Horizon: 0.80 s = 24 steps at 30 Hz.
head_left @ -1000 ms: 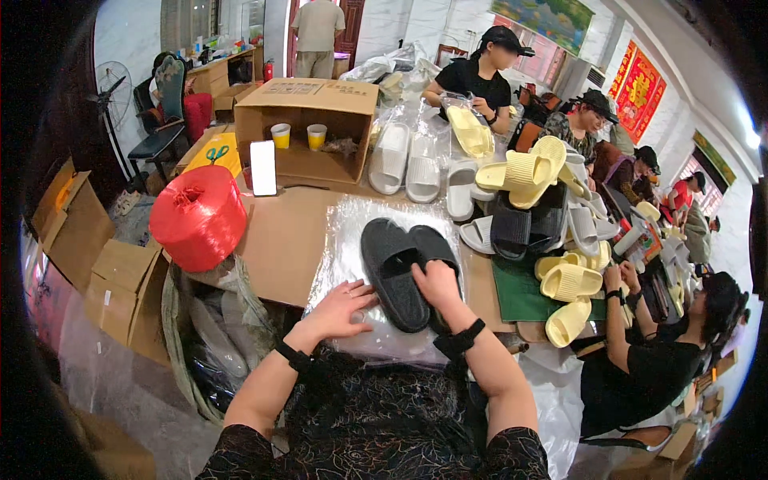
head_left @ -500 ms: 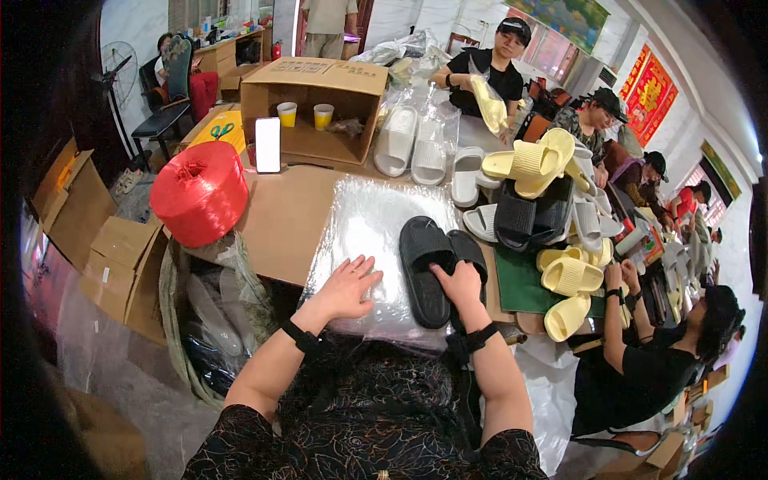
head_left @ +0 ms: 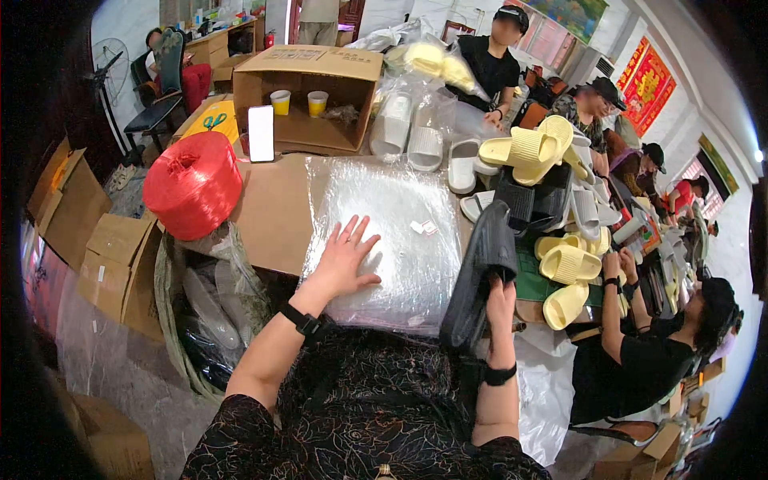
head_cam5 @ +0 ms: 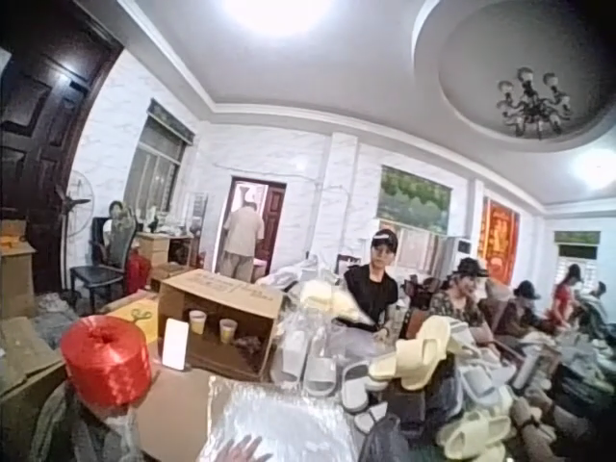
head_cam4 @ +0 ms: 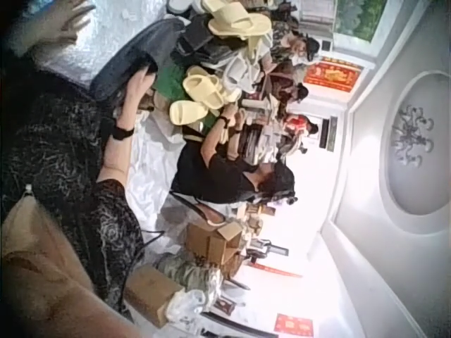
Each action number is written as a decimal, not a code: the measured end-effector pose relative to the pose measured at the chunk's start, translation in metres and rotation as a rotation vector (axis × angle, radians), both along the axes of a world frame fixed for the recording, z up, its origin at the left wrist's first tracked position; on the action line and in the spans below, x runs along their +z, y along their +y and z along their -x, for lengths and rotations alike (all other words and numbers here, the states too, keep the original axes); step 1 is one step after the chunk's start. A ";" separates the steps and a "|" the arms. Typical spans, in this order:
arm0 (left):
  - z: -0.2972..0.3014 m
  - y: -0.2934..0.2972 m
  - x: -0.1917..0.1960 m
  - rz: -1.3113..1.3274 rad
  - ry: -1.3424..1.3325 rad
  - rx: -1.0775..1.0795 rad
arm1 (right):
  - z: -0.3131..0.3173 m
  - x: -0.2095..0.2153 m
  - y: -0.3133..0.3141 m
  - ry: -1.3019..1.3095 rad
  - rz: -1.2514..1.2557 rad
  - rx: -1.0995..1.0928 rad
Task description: Packing finished slippers and sandals into plastic bags in a shoe manufacturing environment.
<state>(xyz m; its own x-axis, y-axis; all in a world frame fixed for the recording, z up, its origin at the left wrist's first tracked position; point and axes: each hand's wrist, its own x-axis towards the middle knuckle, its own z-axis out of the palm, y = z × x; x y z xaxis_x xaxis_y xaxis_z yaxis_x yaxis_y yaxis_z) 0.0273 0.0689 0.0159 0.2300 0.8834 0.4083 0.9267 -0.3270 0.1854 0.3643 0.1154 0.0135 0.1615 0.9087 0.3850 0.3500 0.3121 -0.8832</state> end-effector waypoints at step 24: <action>-0.018 -0.020 -0.023 0.219 -0.746 0.120 | -0.044 -0.024 -0.079 0.056 0.100 -0.099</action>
